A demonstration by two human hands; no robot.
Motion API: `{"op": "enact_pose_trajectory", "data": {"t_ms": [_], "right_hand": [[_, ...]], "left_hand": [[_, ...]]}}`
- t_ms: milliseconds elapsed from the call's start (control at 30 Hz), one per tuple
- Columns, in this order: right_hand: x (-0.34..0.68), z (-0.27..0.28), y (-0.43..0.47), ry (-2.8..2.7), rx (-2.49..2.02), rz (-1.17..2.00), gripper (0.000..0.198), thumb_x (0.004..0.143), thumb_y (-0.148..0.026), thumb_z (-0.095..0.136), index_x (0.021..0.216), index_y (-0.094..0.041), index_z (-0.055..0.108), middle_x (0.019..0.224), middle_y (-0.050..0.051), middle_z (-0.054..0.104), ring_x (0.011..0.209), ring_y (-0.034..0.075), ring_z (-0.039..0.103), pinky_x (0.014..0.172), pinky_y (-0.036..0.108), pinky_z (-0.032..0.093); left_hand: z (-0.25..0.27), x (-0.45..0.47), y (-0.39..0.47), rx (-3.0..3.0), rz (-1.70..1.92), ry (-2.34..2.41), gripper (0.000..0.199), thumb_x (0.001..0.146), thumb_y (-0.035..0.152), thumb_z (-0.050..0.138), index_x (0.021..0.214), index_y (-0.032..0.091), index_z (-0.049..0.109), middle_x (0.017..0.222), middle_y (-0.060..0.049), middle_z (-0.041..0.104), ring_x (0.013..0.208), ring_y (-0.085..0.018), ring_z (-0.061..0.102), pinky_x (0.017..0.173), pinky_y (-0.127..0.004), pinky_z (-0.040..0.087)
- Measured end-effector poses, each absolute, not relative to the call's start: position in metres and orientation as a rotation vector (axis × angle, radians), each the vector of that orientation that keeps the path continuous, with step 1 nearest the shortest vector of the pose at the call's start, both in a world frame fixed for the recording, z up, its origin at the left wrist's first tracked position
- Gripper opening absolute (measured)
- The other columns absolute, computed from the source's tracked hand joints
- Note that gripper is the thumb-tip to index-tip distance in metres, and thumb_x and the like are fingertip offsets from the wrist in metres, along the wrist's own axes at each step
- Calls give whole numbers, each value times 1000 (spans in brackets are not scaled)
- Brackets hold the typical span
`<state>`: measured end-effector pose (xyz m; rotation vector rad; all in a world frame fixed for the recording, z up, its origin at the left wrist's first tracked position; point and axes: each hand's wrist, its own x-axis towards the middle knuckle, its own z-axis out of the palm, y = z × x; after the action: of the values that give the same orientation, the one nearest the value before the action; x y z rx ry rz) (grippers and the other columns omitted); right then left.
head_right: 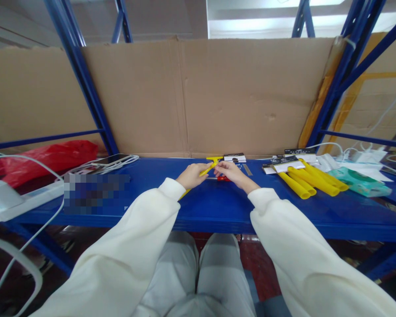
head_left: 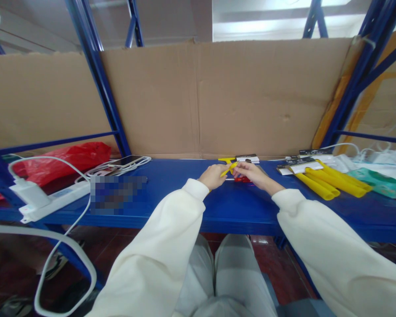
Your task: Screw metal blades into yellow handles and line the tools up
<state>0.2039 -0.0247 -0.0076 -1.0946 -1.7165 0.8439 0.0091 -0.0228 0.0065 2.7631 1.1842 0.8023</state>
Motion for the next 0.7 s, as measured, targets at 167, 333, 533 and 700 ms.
{"op": "enact_pose_trajectory", "data": {"t_ms": [167,333,533,700], "right_hand": [[203,-8,-26,-1693,-1094,873,32,74,-49,73,74,-20,60,74,3,70,72,16,65,72,30,51],[205,-8,-24,-1697,-1099,849,36,71,-54,73,73,-21,59,71,2,69,71,16,65,71,31,50],[208,-6,-22,-1742,-1046,730,38,72,-57,70,68,-21,58,68,1,67,71,16,63,77,33,52],[208,-9,-17,-1790,-1009,616,39,72,-59,68,68,-22,58,68,2,65,68,17,61,75,34,52]], "left_hand": [[6,10,-23,2820,764,1178,53,87,9,58,138,22,61,134,-7,68,126,-21,63,110,-33,45],[4,10,-21,2806,797,1155,54,86,9,59,137,25,62,134,-5,68,126,-20,63,110,-32,45],[2,11,-20,2724,904,1106,54,83,10,65,135,27,65,131,-3,70,124,-21,64,109,-33,46],[4,9,-17,2649,931,1189,51,84,10,65,134,20,66,132,-9,69,126,-24,63,110,-32,45]]}}
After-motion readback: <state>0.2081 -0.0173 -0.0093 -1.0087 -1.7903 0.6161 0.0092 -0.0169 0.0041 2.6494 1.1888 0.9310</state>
